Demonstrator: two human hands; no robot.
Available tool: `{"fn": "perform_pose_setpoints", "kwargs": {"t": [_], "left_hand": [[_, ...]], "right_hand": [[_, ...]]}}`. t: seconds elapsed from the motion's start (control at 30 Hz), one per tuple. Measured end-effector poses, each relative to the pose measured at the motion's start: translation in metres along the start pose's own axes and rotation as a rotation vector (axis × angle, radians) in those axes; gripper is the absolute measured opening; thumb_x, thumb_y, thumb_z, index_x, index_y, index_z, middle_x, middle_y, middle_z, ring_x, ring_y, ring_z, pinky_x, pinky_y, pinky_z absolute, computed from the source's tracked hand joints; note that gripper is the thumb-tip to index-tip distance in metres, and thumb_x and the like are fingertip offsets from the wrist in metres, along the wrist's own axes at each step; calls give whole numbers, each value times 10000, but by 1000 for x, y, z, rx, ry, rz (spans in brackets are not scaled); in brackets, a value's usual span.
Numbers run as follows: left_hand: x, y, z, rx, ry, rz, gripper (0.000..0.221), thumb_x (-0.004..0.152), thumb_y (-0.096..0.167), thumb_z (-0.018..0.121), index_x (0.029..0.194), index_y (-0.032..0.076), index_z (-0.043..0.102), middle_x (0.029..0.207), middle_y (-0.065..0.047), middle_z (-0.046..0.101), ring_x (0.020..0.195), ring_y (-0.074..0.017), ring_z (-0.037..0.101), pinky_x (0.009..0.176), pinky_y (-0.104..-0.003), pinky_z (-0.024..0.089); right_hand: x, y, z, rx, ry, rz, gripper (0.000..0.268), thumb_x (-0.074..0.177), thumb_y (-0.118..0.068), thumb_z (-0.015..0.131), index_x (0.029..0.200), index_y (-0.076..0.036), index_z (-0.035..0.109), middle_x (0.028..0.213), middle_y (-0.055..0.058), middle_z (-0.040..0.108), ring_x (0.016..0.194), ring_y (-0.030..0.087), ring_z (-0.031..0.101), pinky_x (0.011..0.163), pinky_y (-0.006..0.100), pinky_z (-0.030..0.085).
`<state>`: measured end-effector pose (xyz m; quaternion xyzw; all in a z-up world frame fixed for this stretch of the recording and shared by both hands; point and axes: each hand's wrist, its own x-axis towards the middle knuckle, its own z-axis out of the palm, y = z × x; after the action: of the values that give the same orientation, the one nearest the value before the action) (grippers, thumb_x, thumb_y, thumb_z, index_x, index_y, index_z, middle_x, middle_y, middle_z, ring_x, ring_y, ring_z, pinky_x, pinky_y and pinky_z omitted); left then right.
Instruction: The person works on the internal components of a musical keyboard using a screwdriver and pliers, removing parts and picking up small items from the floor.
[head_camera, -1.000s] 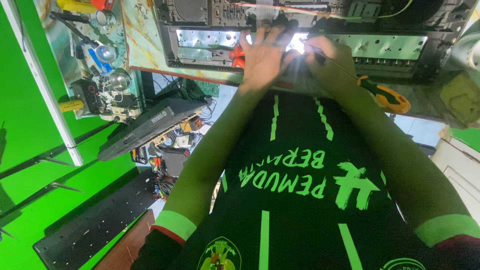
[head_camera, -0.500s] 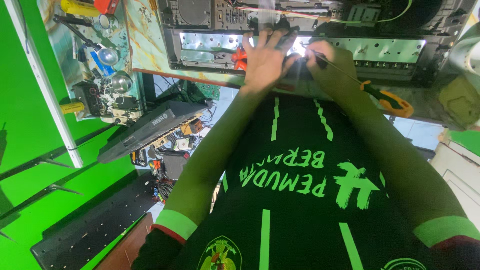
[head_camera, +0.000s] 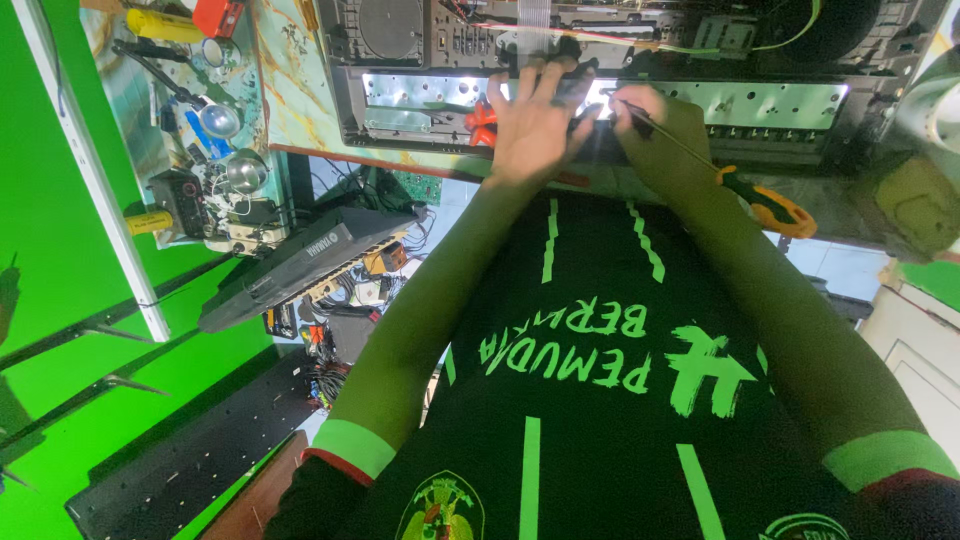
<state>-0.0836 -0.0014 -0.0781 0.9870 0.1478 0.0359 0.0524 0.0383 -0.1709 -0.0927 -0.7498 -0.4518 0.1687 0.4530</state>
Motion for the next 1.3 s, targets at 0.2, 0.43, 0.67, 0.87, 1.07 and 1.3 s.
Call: {"fn": "perform_pose_setpoints", "kwargs": {"t": [0.2,0.43,0.67,0.87,1.07,1.3], "left_hand": [[4,5,11,-246,-30,-25,386,1015,285,583,1350,100,640,1207,-149,595,1097,-326,561,886,-486,439],[4,7,15,-405,21,29,179,995,165,638,1149,82,674,1117,-129,643,1029,-332,625,920,-448,489],[6,6,16,-301,28,107,238,926,62,628,1157,103,671,1210,-109,636,1087,-311,610,970,-440,488],[2,-1,24,-285,74,197,380,833,2,596,1204,74,646,1264,-125,623,1135,-329,600,972,-446,482],[12,-3,31,-528,-123,19,235,1047,168,561,1230,46,647,1209,-181,615,1106,-349,615,958,-471,478],[-18,42,-45,-889,0,-110,262,1135,194,442,1271,15,577,1125,-204,623,1069,-361,615,973,-443,482]], "right_hand": [[-3,0,-2,43,-17,114,239,1128,-259,639,1187,-32,682,943,135,733,780,210,711,730,337,566],[-8,-3,-5,143,84,17,136,1103,-104,684,1236,-86,662,1063,131,755,937,213,759,816,330,599],[-10,-4,-7,112,64,79,142,1079,-66,709,1215,-76,670,1017,128,753,883,213,751,782,321,581],[-13,0,-8,122,107,-6,171,1086,-69,702,1249,-79,654,1078,150,753,962,222,751,842,326,588],[-9,-12,-25,77,31,34,74,1118,-91,649,1150,-34,614,958,121,694,850,211,720,777,343,586],[-33,-41,-52,152,-348,313,144,1026,-197,617,1044,-58,649,856,125,698,771,246,709,717,408,576]]}}
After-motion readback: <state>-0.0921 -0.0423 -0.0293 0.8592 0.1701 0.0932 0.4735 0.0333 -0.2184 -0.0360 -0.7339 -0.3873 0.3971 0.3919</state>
